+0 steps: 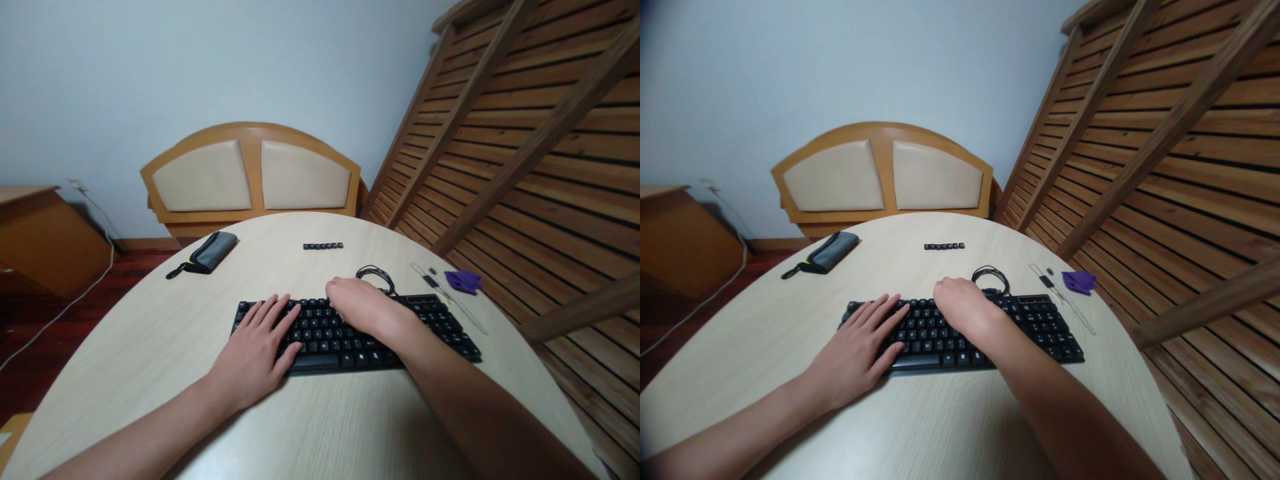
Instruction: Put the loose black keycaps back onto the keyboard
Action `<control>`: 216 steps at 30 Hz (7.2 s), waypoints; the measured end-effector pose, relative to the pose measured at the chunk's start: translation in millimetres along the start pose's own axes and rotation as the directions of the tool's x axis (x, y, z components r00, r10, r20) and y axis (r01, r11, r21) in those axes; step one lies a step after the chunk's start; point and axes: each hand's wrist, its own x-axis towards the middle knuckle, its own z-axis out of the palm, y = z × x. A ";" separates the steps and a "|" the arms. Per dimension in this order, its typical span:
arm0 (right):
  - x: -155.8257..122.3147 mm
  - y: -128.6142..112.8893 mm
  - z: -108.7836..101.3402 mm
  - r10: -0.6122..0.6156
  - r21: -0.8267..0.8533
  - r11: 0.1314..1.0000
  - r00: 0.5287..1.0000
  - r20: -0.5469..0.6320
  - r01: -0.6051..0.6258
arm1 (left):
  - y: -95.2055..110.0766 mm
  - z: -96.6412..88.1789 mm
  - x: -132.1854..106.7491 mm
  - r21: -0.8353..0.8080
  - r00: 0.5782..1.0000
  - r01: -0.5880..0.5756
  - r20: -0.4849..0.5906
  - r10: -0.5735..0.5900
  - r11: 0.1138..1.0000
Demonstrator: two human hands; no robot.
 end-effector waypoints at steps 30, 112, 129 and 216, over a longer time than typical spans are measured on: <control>11.0 8.9 8.2 -0.016 0.013 1.000 0.999 -0.030 0.017 | 1.5 -3.7 1.6 0.007 1.000 0.007 0.028 -0.008 1.000; 33.2 40.5 18.7 -0.252 0.580 0.766 0.960 -0.124 0.276 | 8.9 -2.0 -4.8 0.010 0.998 -0.061 0.034 0.060 0.998; 31.0 27.4 13.7 -0.239 0.453 0.846 0.959 -0.150 0.281 | 10.4 -5.2 -4.0 0.009 0.997 -0.054 0.048 0.054 0.998; 123.2 49.0 37.3 -0.055 0.097 0.992 0.961 -0.272 0.084 | 11.5 -7.6 -2.1 -0.019 0.997 -0.040 0.069 0.041 0.999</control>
